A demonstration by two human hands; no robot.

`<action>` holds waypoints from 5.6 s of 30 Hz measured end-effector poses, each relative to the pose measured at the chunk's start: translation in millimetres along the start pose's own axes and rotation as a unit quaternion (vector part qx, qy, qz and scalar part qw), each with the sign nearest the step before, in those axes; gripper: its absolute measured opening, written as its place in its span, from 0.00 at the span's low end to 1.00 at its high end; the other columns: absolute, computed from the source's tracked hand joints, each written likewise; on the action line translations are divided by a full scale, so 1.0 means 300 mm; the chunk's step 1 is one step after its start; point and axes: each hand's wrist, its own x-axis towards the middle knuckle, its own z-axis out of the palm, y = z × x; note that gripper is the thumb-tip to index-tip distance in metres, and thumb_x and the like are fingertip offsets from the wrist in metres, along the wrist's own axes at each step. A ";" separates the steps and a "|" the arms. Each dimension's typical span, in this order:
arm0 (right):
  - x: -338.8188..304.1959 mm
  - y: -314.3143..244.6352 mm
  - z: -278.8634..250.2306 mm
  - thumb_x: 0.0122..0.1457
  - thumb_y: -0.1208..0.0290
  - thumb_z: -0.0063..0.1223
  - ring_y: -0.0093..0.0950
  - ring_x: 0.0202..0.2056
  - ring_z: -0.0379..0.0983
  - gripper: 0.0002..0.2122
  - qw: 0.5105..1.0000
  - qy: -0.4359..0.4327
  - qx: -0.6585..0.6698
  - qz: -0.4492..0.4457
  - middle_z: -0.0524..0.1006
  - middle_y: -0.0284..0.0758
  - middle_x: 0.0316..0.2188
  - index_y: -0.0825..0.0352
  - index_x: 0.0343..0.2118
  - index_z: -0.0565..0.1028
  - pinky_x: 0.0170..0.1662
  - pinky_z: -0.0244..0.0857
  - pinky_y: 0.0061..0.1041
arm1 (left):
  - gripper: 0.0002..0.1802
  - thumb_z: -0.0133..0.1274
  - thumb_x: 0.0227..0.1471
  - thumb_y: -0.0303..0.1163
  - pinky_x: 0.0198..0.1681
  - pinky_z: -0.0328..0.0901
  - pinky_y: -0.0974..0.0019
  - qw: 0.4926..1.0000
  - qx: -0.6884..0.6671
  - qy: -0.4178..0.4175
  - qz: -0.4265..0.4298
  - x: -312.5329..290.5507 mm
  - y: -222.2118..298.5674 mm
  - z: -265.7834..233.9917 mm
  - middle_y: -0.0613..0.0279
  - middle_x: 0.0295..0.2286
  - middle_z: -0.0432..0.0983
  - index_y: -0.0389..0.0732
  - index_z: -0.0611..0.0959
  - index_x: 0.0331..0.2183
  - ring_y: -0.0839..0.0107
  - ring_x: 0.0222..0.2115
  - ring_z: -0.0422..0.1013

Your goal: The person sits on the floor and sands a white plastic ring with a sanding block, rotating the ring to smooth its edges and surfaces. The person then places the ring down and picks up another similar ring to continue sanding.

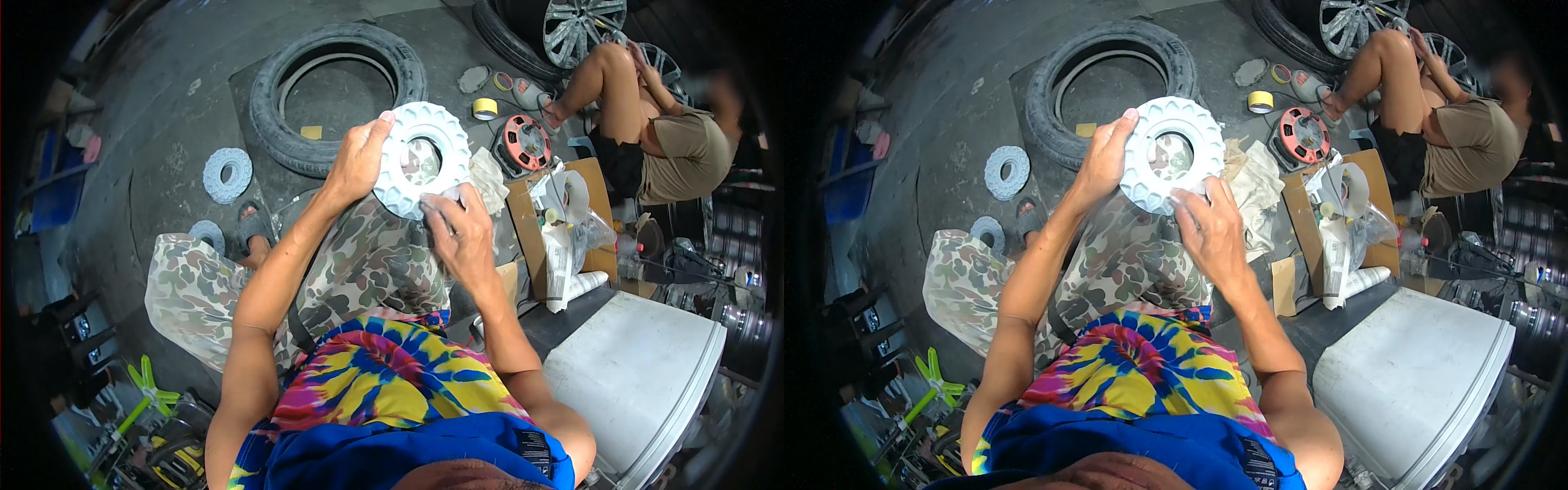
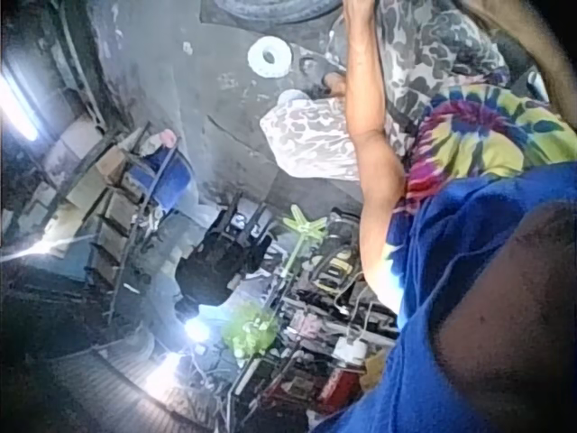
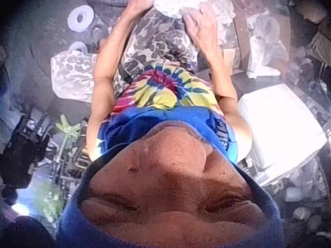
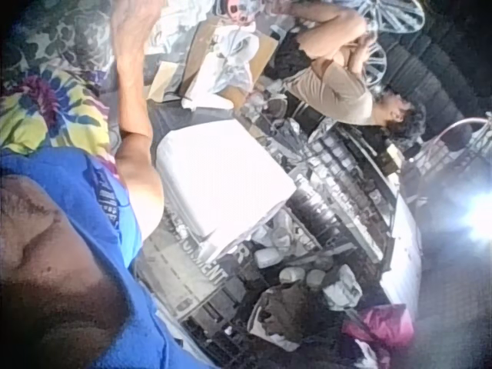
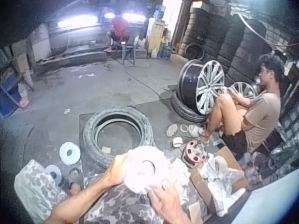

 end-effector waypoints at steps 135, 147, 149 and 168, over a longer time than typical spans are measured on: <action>0.858 -0.364 0.361 0.75 0.63 0.63 0.19 0.29 0.71 0.13 0.935 -0.210 0.254 -0.130 0.77 0.27 0.29 0.70 0.46 0.87 0.35 0.65 0.24 | 0.34 0.41 0.82 0.49 0.50 0.74 0.63 0.938 -0.003 0.305 0.165 0.006 0.274 -0.733 0.57 0.36 0.90 0.32 0.88 0.35 0.68 0.39 0.82; 0.763 -0.413 0.572 0.65 0.83 0.61 0.44 0.38 0.82 0.14 0.926 -0.073 0.129 -0.346 0.79 0.41 0.34 0.70 0.53 0.82 0.43 0.77 0.44 | 0.37 0.37 0.83 0.49 0.43 0.74 0.60 0.939 0.063 0.290 0.173 0.075 0.191 -0.760 0.56 0.32 0.88 0.30 0.89 0.37 0.69 0.34 0.80; 0.745 -0.427 0.587 0.69 0.79 0.60 0.37 0.34 0.80 0.12 0.942 -0.112 0.227 -0.220 0.79 0.37 0.32 0.71 0.54 0.82 0.40 0.76 0.40 | 0.35 0.37 0.83 0.48 0.44 0.75 0.59 0.935 0.045 0.301 0.183 0.089 0.179 -0.743 0.55 0.32 0.88 0.30 0.88 0.37 0.69 0.35 0.81; 0.817 -0.283 0.506 0.63 0.81 0.64 0.50 0.37 0.81 0.07 0.936 -0.165 0.101 -0.294 0.79 0.45 0.33 0.69 0.44 0.82 0.40 0.73 0.47 | 0.37 0.38 0.82 0.54 0.47 0.75 0.61 0.955 -0.049 0.276 0.093 0.111 0.152 -0.820 0.56 0.35 0.89 0.32 0.87 0.39 0.68 0.37 0.82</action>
